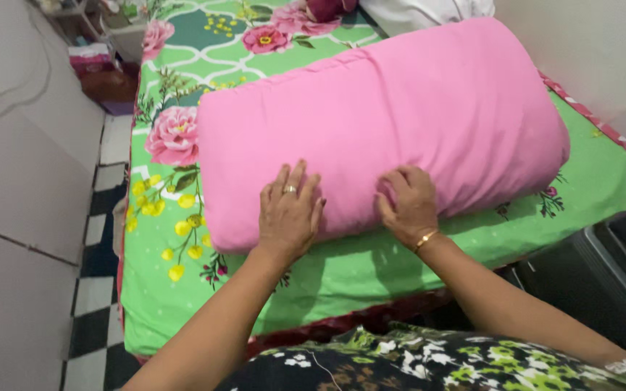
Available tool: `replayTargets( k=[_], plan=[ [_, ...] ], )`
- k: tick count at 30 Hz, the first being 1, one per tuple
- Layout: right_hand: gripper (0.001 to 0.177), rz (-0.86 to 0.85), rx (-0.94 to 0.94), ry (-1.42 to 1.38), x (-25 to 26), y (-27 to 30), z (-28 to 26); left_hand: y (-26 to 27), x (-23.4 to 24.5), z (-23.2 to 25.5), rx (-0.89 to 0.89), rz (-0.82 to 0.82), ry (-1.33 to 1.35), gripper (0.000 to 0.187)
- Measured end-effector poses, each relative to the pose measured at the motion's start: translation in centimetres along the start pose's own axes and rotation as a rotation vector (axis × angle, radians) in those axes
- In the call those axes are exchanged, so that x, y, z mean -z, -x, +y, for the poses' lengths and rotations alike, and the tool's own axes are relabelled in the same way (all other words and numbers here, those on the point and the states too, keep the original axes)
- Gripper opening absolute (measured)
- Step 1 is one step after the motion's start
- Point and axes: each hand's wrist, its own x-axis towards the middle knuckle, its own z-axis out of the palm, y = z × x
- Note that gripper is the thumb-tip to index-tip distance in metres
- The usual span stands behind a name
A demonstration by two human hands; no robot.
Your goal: The person folds a pink comforter on a bed with a floral sheet, then smooths the sheet and adjusts a white pillow and a stuffed toy. The comforter is folded into a compact bundle and placed at the foot of the bed.
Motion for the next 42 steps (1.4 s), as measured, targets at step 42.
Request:
replayTargets(
  k=[42],
  plan=[
    [0.054, -0.299, -0.745, 0.120, 8.2, -15.9, 30.4, -23.3, -15.2, 7.8, 0.517, -0.358, -0.280, 0.078]
  ],
)
